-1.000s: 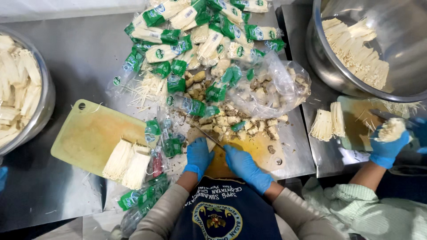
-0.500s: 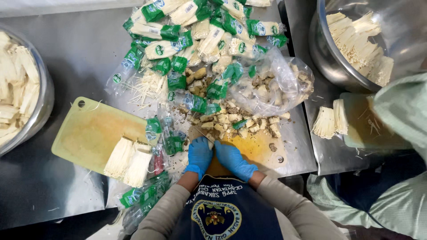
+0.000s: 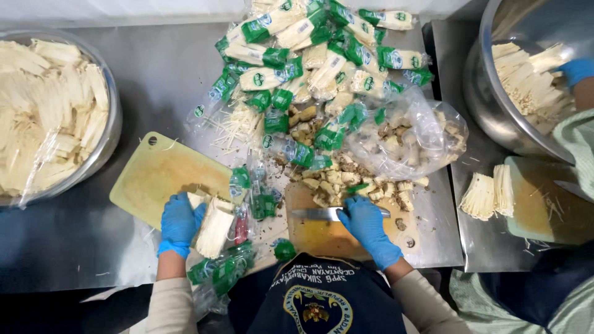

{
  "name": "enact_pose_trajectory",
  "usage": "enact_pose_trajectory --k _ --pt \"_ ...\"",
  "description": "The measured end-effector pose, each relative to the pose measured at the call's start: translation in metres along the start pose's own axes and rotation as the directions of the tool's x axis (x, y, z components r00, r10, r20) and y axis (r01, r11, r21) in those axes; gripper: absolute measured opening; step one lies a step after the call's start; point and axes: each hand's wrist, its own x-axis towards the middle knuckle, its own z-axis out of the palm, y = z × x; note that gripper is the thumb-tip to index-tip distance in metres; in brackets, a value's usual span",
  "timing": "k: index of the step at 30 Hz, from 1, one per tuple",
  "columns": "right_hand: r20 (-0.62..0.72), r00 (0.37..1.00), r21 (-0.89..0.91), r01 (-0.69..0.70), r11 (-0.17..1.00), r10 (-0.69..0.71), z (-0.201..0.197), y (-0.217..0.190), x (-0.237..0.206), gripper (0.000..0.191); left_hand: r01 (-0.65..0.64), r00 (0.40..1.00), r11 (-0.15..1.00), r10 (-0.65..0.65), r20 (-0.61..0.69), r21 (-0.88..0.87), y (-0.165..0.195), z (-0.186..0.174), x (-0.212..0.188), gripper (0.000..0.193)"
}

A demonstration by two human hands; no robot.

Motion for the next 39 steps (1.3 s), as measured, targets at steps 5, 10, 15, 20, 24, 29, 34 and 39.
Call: enact_pose_trajectory --k 5,10,15,20,24,29,34,39 --pt "-0.146 0.986 0.12 0.102 0.988 -0.084 -0.039 -0.019 0.069 0.026 0.04 0.997 0.985 -0.028 -0.076 0.167 0.002 0.026 0.006 0.066" --pt "-0.259 0.948 0.075 0.209 0.975 -0.183 -0.054 -0.037 0.195 0.021 0.079 0.984 0.996 -0.074 -0.162 0.026 0.004 0.027 -0.011 0.078" --pt "-0.423 0.778 -0.104 0.467 0.878 -0.464 -0.035 -0.074 0.289 0.048 0.167 0.971 0.976 -0.138 -0.194 0.14 0.01 0.02 -0.02 0.078" --pt "-0.205 0.917 0.079 0.364 0.928 -0.342 -0.029 -0.094 0.316 0.034 -0.027 0.976 0.95 -0.041 -0.213 -0.31 0.044 0.011 -0.01 0.071" --pt "-0.4 0.893 0.402 0.374 0.836 -0.208 -0.053 -0.081 0.279 0.043 -0.204 0.962 0.892 0.105 -0.253 -0.404 0.103 -0.019 0.004 0.066" --pt "-0.238 0.923 0.544 0.383 0.746 -0.301 -0.097 -0.054 0.159 0.032 -0.59 0.793 0.698 0.407 -0.454 -0.405 0.181 -0.052 0.024 0.076" --pt "-0.018 0.986 0.649 0.137 0.748 -0.165 -0.077 -0.035 0.052 0.035 -0.573 0.791 0.613 0.587 -0.171 -0.544 0.221 -0.026 0.014 0.024" --pt "-0.335 0.925 0.512 0.34 0.789 -0.181 -0.009 -0.012 -0.003 0.017 -0.402 0.872 0.586 0.48 -0.097 -0.704 0.225 0.032 -0.034 0.01"
